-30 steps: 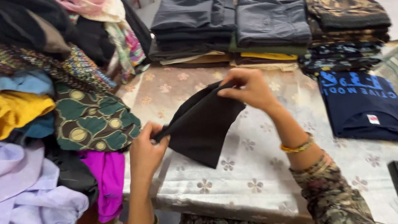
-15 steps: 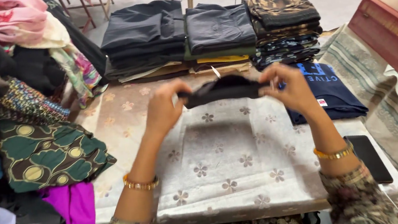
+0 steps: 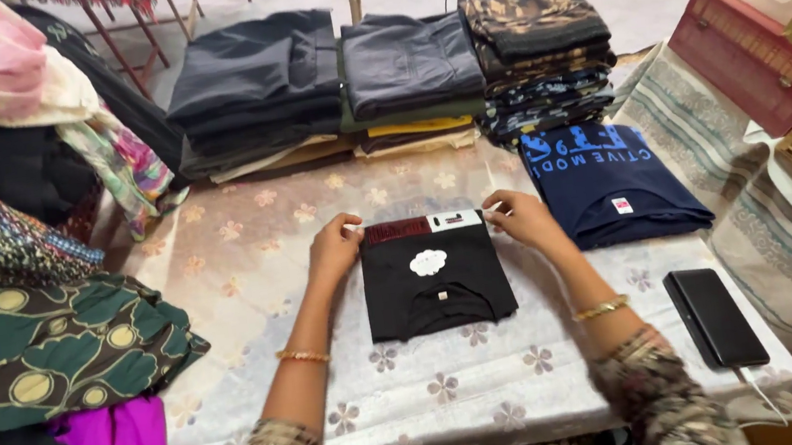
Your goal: Folding various garments including t-shirts and shorts on a table and organizing them into stacks.
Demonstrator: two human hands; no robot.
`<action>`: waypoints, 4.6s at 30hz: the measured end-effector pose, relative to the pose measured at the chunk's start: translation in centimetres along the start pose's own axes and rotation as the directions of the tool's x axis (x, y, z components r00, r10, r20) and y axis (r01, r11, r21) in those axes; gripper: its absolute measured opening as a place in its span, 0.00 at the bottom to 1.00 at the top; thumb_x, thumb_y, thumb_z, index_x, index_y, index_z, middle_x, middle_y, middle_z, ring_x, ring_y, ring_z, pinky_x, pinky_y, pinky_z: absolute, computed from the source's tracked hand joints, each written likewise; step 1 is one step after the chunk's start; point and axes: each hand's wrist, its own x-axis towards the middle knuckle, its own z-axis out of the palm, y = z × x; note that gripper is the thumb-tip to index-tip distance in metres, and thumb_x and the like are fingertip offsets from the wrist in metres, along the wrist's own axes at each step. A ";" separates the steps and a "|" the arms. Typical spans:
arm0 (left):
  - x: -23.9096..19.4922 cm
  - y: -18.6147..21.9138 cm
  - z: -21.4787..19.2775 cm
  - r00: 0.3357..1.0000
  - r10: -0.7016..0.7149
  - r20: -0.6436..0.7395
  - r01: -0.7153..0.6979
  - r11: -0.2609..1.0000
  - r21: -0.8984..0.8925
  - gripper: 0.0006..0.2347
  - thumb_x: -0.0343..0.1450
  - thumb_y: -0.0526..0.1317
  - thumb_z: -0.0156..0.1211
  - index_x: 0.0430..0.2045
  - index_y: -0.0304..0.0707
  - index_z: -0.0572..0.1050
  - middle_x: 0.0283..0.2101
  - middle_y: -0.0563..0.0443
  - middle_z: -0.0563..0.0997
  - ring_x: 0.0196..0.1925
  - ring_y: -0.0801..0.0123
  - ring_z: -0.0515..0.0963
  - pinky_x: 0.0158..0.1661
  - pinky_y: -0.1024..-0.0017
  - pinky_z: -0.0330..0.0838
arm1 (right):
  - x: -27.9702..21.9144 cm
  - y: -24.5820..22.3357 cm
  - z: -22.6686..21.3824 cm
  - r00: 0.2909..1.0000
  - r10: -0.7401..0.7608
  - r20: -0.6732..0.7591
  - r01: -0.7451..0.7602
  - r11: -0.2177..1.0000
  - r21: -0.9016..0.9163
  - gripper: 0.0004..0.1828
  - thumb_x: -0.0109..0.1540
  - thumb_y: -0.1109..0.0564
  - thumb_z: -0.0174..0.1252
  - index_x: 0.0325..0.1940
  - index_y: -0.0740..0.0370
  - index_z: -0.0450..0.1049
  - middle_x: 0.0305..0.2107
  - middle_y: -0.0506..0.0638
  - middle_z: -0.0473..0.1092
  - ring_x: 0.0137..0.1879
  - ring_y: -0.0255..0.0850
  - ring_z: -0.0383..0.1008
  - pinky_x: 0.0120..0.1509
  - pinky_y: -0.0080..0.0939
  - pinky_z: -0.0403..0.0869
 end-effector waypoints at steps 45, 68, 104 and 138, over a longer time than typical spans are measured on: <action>-12.8 2.3 -2.5 0.930 -0.105 0.351 0.205 0.943 -0.260 0.30 0.67 0.35 0.63 0.67 0.55 0.66 0.19 0.54 0.68 0.21 0.74 0.70 0.28 0.70 0.71 | -13.4 -6.4 -1.8 0.949 0.168 0.267 -0.262 0.891 0.370 0.38 0.58 0.64 0.63 0.72 0.51 0.63 0.17 0.41 0.58 0.24 0.30 0.61 0.28 0.37 0.65; 0.1 -2.5 5.8 0.918 0.193 0.346 -0.282 0.932 0.229 0.28 0.73 0.64 0.50 0.68 0.60 0.65 0.71 0.49 0.60 0.74 0.51 0.55 0.71 0.41 0.48 | -0.9 1.2 5.2 0.957 -0.176 0.233 0.226 0.951 -0.212 0.31 0.66 0.36 0.53 0.73 0.40 0.66 0.72 0.46 0.58 0.80 0.44 0.51 0.80 0.66 0.52; -2.9 1.7 -1.7 0.807 -0.040 0.589 0.336 0.852 -0.403 0.40 0.61 0.23 0.67 0.70 0.55 0.63 0.55 0.52 0.80 0.47 0.72 0.79 0.43 0.74 0.76 | -4.1 -6.6 0.4 0.904 -0.050 0.425 -0.064 0.966 0.250 0.53 0.47 0.68 0.70 0.74 0.45 0.61 0.66 0.51 0.65 0.69 0.44 0.65 0.73 0.41 0.64; 4.9 18.6 29.9 0.854 0.138 0.501 0.167 0.841 -0.515 0.46 0.57 0.28 0.75 0.72 0.53 0.58 0.69 0.48 0.67 0.60 0.57 0.76 0.46 0.65 0.79 | -2.5 17.3 -25.1 0.927 0.374 -0.039 -0.376 0.917 -0.135 0.44 0.53 0.64 0.69 0.73 0.44 0.66 0.64 0.54 0.67 0.68 0.47 0.67 0.69 0.44 0.68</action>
